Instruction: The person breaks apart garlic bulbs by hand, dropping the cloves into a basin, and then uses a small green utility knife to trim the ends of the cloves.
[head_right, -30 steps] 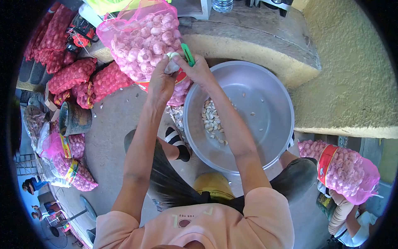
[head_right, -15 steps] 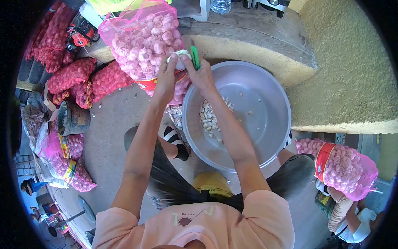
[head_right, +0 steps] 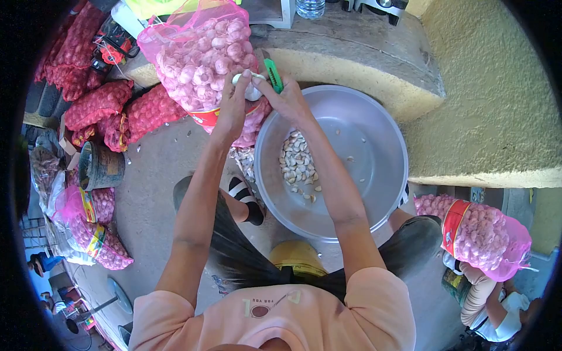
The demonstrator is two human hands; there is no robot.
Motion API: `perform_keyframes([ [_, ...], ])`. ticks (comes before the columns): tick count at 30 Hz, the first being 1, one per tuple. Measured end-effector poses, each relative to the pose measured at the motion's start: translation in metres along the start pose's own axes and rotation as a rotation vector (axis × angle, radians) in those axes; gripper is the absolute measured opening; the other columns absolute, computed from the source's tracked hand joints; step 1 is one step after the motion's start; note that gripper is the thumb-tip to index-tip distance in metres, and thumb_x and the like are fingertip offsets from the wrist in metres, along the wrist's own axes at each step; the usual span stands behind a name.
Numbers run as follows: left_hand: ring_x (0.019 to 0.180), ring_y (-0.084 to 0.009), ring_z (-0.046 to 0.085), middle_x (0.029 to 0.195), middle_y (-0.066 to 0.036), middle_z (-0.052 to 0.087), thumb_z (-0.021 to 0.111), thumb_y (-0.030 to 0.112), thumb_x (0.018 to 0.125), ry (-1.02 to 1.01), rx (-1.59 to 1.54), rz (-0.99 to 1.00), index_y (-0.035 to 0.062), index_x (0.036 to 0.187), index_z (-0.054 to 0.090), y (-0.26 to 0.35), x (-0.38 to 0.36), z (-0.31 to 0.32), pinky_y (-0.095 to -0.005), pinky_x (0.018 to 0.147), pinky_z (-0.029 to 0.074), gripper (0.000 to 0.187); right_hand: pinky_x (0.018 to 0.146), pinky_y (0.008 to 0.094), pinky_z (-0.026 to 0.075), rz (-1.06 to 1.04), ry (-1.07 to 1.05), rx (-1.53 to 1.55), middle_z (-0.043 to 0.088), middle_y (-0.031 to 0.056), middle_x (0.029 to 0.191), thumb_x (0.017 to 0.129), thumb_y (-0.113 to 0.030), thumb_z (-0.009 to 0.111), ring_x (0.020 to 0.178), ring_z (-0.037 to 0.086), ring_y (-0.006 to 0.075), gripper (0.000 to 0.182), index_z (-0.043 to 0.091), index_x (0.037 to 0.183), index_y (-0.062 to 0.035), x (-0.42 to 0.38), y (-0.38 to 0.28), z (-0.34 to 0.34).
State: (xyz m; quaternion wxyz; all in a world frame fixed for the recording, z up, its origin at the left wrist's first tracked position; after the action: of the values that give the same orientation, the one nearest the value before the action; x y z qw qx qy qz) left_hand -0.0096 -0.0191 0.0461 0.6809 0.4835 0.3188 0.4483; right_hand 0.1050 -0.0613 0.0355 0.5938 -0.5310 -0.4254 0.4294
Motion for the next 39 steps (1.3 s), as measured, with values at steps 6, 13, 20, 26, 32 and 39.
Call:
perform_keyframes([
  [6, 0.071, -0.0102, 0.055, 0.082, -0.005, 0.057, 0.054, 0.036, 0.093, 0.097, 0.120, 0.088, 0.0047, 0.098, 0.052, 0.008, 0.007, -0.019, -0.0264, 0.057, 0.045, 0.031, 0.070, 0.0234, 0.046, -0.021, -0.098, 0.159, 0.063, 0.0013, 0.085, 0.087, -0.027, 0.067, 0.078, 0.056, 0.0069, 0.029, 0.063, 0.100, -0.0019, 0.006, 0.009, 0.019],
  [13, 0.066, -0.0105, 0.055, 0.073, -0.005, 0.058, 0.048, 0.046, 0.094, 0.164, 0.222, -0.024, -0.0006, 0.085, 0.057, 0.015, 0.014, -0.033, -0.0254, 0.056, 0.043, 0.048, 0.073, 0.0243, 0.048, -0.137, -0.195, 0.123, 0.065, 0.0026, 0.089, 0.087, -0.023, 0.067, 0.081, 0.058, 0.0070, 0.028, 0.063, 0.102, 0.0003, 0.006, 0.006, 0.028],
  [20, 0.067, -0.0173, 0.058, 0.072, -0.011, 0.060, 0.045, 0.050, 0.094, 0.159, 0.468, 0.198, -0.0060, 0.087, 0.059, 0.016, 0.020, -0.036, -0.0317, 0.060, 0.046, 0.058, 0.058, 0.0217, 0.039, -0.105, -0.200, 0.080, 0.058, -0.0018, 0.076, 0.088, -0.024, 0.066, 0.065, 0.049, 0.0040, 0.028, 0.062, 0.104, -0.0014, 0.004, 0.003, 0.026],
  [26, 0.072, -0.0198, 0.061, 0.078, -0.017, 0.064, 0.045, 0.051, 0.094, 0.178, 0.686, 0.208, -0.0089, 0.096, 0.061, 0.023, 0.014, -0.035, -0.0339, 0.063, 0.047, 0.062, 0.070, 0.0250, 0.047, -0.198, -0.274, -0.065, 0.064, 0.0019, 0.083, 0.088, -0.021, 0.062, 0.075, 0.055, 0.0077, 0.029, 0.061, 0.107, 0.0012, 0.001, -0.007, 0.024],
  [32, 0.068, -0.0204, 0.060, 0.074, -0.017, 0.063, 0.045, 0.050, 0.093, 0.154, 0.558, 0.073, -0.0098, 0.095, 0.061, 0.010, 0.017, -0.034, -0.0348, 0.062, 0.047, 0.062, 0.063, 0.0308, 0.046, -0.436, -0.147, -0.277, 0.061, 0.0094, 0.073, 0.089, -0.018, 0.055, 0.065, 0.053, 0.0126, 0.023, 0.058, 0.101, 0.0014, -0.001, 0.002, 0.024],
  [39, 0.062, -0.0159, 0.057, 0.069, -0.010, 0.061, 0.043, 0.044, 0.094, 0.167, 0.457, 0.124, -0.0053, 0.088, 0.061, 0.000, 0.021, -0.037, -0.0313, 0.056, 0.045, 0.053, 0.060, 0.0315, 0.046, -0.258, -0.080, -0.209, 0.057, 0.0081, 0.067, 0.094, -0.025, 0.053, 0.060, 0.052, 0.0142, 0.026, 0.057, 0.101, -0.0001, -0.001, 0.010, 0.025],
])
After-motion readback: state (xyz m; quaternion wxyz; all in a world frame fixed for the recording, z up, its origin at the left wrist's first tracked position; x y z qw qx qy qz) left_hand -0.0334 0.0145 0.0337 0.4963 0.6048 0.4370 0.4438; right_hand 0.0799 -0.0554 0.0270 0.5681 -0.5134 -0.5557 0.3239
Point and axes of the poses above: each hand's wrist, its own x-axis towards the middle knuckle, its own z-axis out of the palm, y = z × x, the point moved 5 cm from there along x, towards the middle knuckle
